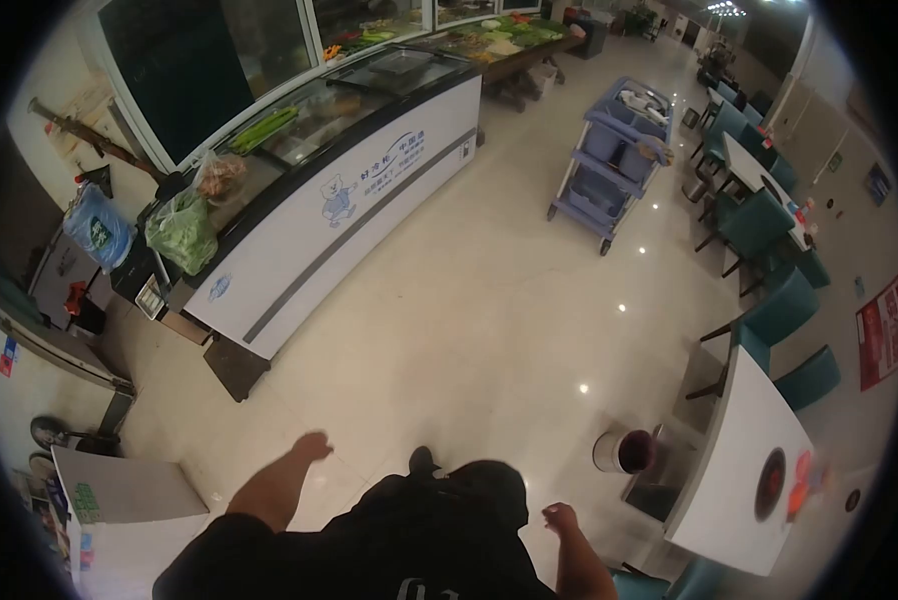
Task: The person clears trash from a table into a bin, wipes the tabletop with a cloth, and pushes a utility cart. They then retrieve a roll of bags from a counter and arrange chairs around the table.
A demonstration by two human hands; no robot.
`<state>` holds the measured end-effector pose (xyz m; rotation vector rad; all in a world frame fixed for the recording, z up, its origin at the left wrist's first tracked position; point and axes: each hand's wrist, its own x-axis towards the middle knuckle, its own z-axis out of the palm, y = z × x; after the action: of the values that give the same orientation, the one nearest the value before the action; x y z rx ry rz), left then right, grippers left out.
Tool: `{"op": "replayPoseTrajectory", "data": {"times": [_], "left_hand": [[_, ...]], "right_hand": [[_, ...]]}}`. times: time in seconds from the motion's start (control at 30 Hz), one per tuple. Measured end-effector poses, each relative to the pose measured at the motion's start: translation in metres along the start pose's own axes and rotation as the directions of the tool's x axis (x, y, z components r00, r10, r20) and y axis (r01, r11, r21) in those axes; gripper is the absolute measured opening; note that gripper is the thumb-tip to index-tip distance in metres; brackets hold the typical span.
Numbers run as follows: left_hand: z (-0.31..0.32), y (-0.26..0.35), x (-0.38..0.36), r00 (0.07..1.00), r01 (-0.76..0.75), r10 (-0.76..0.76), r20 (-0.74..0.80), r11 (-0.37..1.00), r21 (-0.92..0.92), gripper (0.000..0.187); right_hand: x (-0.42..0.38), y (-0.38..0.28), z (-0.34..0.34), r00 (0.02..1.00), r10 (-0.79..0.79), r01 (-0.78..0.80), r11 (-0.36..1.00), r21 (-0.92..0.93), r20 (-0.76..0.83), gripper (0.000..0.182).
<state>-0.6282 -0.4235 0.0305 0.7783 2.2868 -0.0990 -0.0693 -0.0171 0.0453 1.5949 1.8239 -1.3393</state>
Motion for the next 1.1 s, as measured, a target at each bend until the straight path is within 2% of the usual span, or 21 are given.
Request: {"op": "replayPoseTrajectory", "data": {"times": [0.03, 0.07, 0.13, 0.23, 0.3, 0.33, 0.37, 0.43, 0.5, 0.53, 0.57, 0.6, 0.63, 0.67, 0.73, 0.77, 0.83, 0.93, 1.03, 1.07, 1.1], "left_hand": [[-0.049, 0.021, 0.029, 1.0, 0.015, -0.015, -0.01, 1.0, -0.012, 0.044], [-0.086, 0.042, 0.057, 0.993, -0.021, 0.014, -0.117, 0.998, -0.061, 0.045], [-0.156, 0.093, 0.106, 0.967, -0.09, 0.029, -0.254, 0.969, -0.23, 0.044], [-0.197, 0.152, 0.197, 0.938, -0.21, 0.132, -0.32, 0.952, -0.224, 0.042], [-0.231, 0.196, 0.217, 0.949, -0.27, 0.191, -0.25, 0.903, -0.335, 0.04], [-0.25, 0.211, 0.221, 0.953, -0.267, 0.203, -0.223, 0.912, -0.31, 0.039], [-0.256, 0.225, 0.222, 0.959, -0.259, 0.21, -0.188, 0.92, -0.293, 0.039], [-0.254, 0.225, 0.237, 0.967, -0.239, 0.202, -0.157, 0.931, -0.275, 0.04], [-0.258, 0.215, 0.257, 0.988, -0.15, 0.152, 0.021, 0.985, -0.084, 0.042], [-0.267, 0.21, 0.265, 0.991, -0.132, 0.134, 0.017, 0.987, -0.094, 0.042], [-0.273, 0.207, 0.271, 0.998, -0.042, 0.047, 0.042, 0.991, -0.126, 0.042], [-0.276, 0.204, 0.275, 0.996, 0.047, -0.035, 0.078, 0.987, -0.155, 0.042], [-0.28, 0.2, 0.282, 0.995, 0.099, -0.093, 0.042, 0.976, -0.193, 0.042], [-0.285, 0.198, 0.29, 0.988, 0.15, -0.142, 0.052, 0.969, -0.198, 0.042], [-0.302, 0.208, 0.318, 0.979, 0.203, -0.196, 0.053, 0.957, -0.207, 0.042], [-0.309, 0.216, 0.332, 0.97, 0.223, -0.203, 0.131, 0.961, -0.165, 0.041], [-0.335, 0.234, 0.366, 0.951, 0.253, -0.223, 0.212, 0.959, -0.126, 0.041], [-0.377, 0.278, 0.445, 0.953, 0.069, -0.044, 0.301, 0.995, -0.074, 0.042], [-0.452, 0.335, 0.527, 0.971, 0.029, -0.014, 0.238, 0.998, -0.061, 0.043], [-0.479, 0.358, 0.557, 0.966, -0.065, 0.062, 0.25, 0.998, 0.003, 0.043], [-0.505, 0.377, 0.594, 0.984, -0.132, 0.136, 0.118, 0.99, -0.046, 0.043]], "right_hand": [[0.002, -0.012, -0.009, 0.994, 0.052, -0.035, 0.986, 0.165, -0.099, 0.019], [0.007, -0.026, -0.017, 0.995, 0.052, -0.037, 0.986, 0.163, -0.091, 0.019], [0.031, -0.055, -0.031, 0.962, 0.269, -0.23, 0.899, 0.372, -0.054, 0.018], [0.08, -0.106, -0.043, 0.965, 0.256, -0.259, 0.897, 0.359, 0.056, 0.019], [0.101, -0.166, -0.072, 0.985, -0.146, 0.146, 0.989, 0.014, 0.094, 0.019], [0.119, -0.2, -0.083, 0.997, -0.049, 0.042, 0.994, 0.101, 0.065, 0.019], [0.151, -0.214, -0.102, 0.995, -0.057, 0.051, 0.995, 0.084, 0.076, 0.019], [0.236, -0.218, -0.13, 0.888, -0.443, 0.456, 0.817, -0.353, 0.122, 0.018], [0.247, -0.311, -0.184, 0.969, -0.218, 0.232, 0.963, -0.135, 0.114, 0.013], [0.293, -0.31, -0.199, 0.967, -0.233, 0.226, 0.971, 0.075, 0.102, 0.01], [0.335, -0.323, -0.223, 0.992, -0.095, 0.074, 0.972, 0.225, 0.085, 0.009], [0.373, -0.33, -0.247, 0.981, -0.185, 0.173, 0.965, 0.196, 0.048, 0.011], [0.386, -0.36, -0.275, 0.968, -0.248, 0.247, 0.968, -0.035, -0.034, 0.016], [0.401, -0.392, -0.301, 0.953, -0.297, 0.296, 0.955, -0.023, -0.066, 0.02], [0.429, -0.457, -0.34, 0.966, -0.229, 0.246, 0.957, 0.152, -0.122, 0.029], [0.436, -0.489, -0.357, 0.957, -0.251, 0.269, 0.956, 0.12, -0.148, 0.031], [0.454, -0.543, -0.379, 0.951, -0.251, 0.279, 0.948, 0.156, -0.178, 0.024], [0.491, -0.578, -0.393, 0.94, -0.308, 0.327, 0.935, 0.136, -0.147, 0.027], [0.5, -0.564, -0.408, 0.96, -0.278, 0.254, 0.9, -0.353, -0.018, 0.042], [0.482, -0.577, -0.423, 0.966, -0.252, 0.25, 0.862, -0.441, 0.056, 0.045], [0.465, -0.609, -0.446, 0.966, -0.226, 0.258, 0.814, -0.52, 0.125, 0.047]]}}
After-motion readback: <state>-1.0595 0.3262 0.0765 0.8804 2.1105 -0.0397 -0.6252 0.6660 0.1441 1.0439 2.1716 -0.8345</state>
